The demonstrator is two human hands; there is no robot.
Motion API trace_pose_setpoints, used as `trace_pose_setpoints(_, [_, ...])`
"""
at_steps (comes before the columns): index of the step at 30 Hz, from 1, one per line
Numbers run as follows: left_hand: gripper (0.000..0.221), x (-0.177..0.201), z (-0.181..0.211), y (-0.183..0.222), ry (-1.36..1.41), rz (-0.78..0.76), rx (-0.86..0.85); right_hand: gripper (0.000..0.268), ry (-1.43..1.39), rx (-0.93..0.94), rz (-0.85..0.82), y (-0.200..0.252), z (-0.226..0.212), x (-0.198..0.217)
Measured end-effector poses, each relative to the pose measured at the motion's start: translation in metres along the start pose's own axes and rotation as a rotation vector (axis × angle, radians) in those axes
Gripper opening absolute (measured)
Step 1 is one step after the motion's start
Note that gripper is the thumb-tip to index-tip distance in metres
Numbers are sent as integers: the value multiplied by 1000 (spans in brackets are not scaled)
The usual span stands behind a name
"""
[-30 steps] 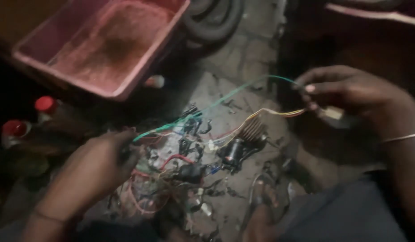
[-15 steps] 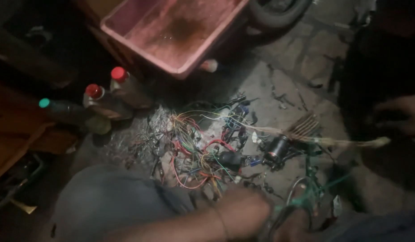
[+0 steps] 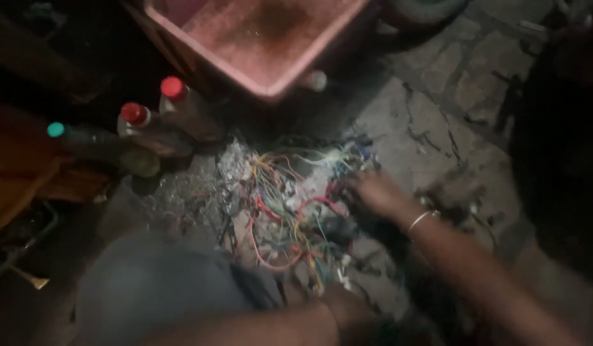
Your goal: Sort and connect electrical wires for a motorcycle wiring harness.
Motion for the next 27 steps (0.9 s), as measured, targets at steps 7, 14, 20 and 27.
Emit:
trace_pose_setpoints(7, [19, 205, -33, 70, 19, 488, 178, 45, 26, -12, 250, -50, 51, -55])
trace_pose_setpoints(14, [25, 265, -110, 93, 174, 782, 544, 26, -181, -53, -64, 13, -17, 64])
trace_pose_setpoints(20, [23, 249, -153, 111, 350, 940, 652, 25, -254, 185, -195, 15, -5, -5])
trace_pose_setpoints(27, [24, 207, -153, 96, 150, 517, 719, 29, -306, -167, 310, -69, 69, -48])
Point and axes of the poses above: each hand's wrist, its own y-axis away from the middle knuckle, its own x-axis out of the back of the hand, z = x × y, the point moved 6 cm from there along -y, towards the middle knuckle, and after that the axes turned 3 degrees about -y, right-handed, at the moved point
